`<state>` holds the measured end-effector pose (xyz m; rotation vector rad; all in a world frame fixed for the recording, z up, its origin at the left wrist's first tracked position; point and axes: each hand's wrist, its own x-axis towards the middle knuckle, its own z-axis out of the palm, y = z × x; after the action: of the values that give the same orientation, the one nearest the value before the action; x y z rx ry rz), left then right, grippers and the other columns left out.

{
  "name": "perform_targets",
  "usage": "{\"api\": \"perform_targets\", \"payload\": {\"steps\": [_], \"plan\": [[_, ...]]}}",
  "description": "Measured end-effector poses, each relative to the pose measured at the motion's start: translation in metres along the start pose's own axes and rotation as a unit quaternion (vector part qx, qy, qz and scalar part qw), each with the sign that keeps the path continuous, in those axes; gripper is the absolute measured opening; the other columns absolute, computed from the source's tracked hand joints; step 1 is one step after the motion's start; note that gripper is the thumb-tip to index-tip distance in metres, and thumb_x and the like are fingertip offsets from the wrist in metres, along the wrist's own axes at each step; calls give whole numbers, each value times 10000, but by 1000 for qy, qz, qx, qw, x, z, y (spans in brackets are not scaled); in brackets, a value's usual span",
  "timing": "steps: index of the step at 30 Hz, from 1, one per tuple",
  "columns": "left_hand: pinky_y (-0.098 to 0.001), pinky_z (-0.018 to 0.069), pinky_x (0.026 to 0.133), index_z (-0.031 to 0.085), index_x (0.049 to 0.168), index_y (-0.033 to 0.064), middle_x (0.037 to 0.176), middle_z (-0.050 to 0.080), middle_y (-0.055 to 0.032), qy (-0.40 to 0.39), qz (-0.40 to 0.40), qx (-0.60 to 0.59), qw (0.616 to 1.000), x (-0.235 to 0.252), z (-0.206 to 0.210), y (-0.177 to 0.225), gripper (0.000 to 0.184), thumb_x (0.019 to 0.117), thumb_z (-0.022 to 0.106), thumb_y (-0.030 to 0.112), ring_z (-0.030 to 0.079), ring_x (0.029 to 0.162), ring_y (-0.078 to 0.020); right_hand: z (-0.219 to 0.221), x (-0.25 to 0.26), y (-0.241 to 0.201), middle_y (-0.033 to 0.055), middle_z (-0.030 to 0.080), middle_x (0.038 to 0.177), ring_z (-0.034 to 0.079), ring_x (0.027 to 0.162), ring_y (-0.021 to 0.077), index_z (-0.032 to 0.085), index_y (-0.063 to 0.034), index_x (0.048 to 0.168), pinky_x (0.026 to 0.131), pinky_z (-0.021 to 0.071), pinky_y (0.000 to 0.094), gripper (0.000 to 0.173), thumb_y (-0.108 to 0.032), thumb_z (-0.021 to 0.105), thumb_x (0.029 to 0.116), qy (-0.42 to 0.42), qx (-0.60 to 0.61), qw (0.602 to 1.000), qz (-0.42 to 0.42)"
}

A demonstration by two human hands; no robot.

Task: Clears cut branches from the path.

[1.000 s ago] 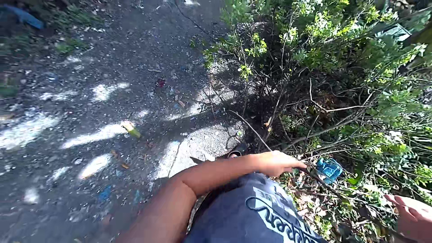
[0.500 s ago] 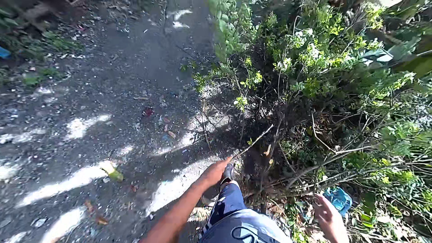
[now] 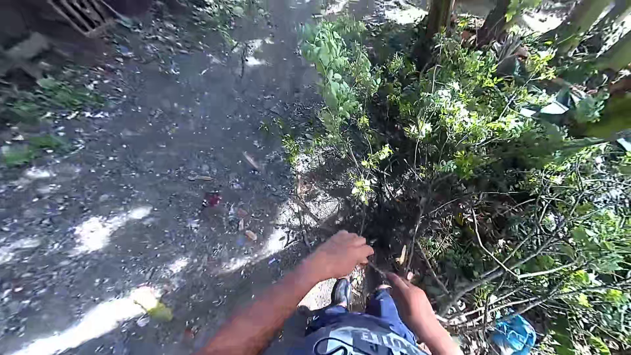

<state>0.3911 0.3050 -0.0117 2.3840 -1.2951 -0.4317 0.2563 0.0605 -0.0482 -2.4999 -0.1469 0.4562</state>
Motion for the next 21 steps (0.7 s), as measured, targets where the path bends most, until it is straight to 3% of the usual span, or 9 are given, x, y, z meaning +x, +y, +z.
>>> {"api": "perform_targets", "payload": {"steps": [3, 6, 12, 14, 17, 18, 19, 20, 21], "plan": [[-562, 440, 1088, 704, 1281, 203, 1209, 679, -80, 155, 6, 10, 988, 14, -23, -3, 298, 1026, 600, 318, 589, 1225, -314, 17, 7, 6, 127, 737, 1036, 719, 897, 234, 621, -65, 1380, 859, 597, 480, 359, -164, 506, 1055, 62, 162, 985, -7], [-584, 421, 1107, 687, 1325, 239, 1367, 629, -84, 241, -3, -20, 970, 9, -41, -10, 337, 1009, 622, 339, 524, 1336, -336, 16, 17, 16, 84, 708, 888, 659, 727, 132, 644, -27, 1321, 721, 587, 359, 328, -131, 501, 1044, 122, 243, 962, -21], [-605, 434, 1070, 677, 1332, 206, 1389, 603, -110, 321, -139, -48, 935, -49, -20, -70, 391, 1019, 569, 415, 527, 1307, -354, -16, 66, 29, 3, 656, 765, 605, 633, 61, 624, 17, 1312, 604, 560, 264, 343, -158, 463, 1064, 237, 325, 914, -60], [-622, 432, 1062, 678, 1330, 171, 1391, 598, -135, 341, -201, -57, 917, -69, -10, -86, 443, 996, 582, 447, 534, 1292, -381, -59, 110, 21, 0, 648, 778, 589, 621, 79, 614, -7, 1338, 575, 544, 274, 367, -220, 466, 1079, 273, 338, 898, -68], [-626, 435, 1065, 621, 1389, 104, 1446, 544, -195, 343, -277, -71, 895, -83, -25, -98, 555, 969, 609, 467, 514, 1317, -409, -207, 217, -41, 4, 615, 770, 545, 592, 78, 604, 42, 1277, 546, 499, 269, 335, -139, 500, 1015, 297, 364, 882, -43], [-611, 425, 1089, 592, 1411, 72, 1463, 523, -217, 341, -293, -88, 889, -84, -33, -101, 591, 969, 622, 463, 497, 1344, -406, -269, 260, -65, -11, 615, 787, 557, 614, 66, 595, 39, 1241, 571, 512, 264, 289, -63, 520, 981, 262, 384, 885, -28], [-578, 435, 1101, 559, 1432, 50, 1476, 504, -226, 339, -312, -107, 881, -82, -39, -106, 611, 972, 632, 446, 492, 1357, -382, -336, 298, -83, -36, 639, 813, 606, 668, 60, 576, 1, 1205, 638, 555, 281, 251, 0, 537, 956, 173, 397, 901, 8], [-551, 458, 1092, 528, 1453, 41, 1485, 488, -231, 338, -335, -119, 872, -77, -44, -111, 621, 971, 646, 414, 497, 1358, -361, -400, 326, -91, -90, 679, 934, 652, 843, 31, 549, -90, 1183, 840, 568, 298, 244, 21, 575, 968, 29, 390, 918, 56], [-541, 471, 1079, 505, 1470, 40, 1496, 475, -234, 336, -357, -124, 863, -71, -48, -116, 629, 970, 655, 391, 494, 1364, -354, -379, 320, -73, -149, 637, 1292, 569, 1189, -63, 534, -101, 1384, 1064, 467, 206, 338, -145, 539, 1049, 154, 324, 927, -106]]}}
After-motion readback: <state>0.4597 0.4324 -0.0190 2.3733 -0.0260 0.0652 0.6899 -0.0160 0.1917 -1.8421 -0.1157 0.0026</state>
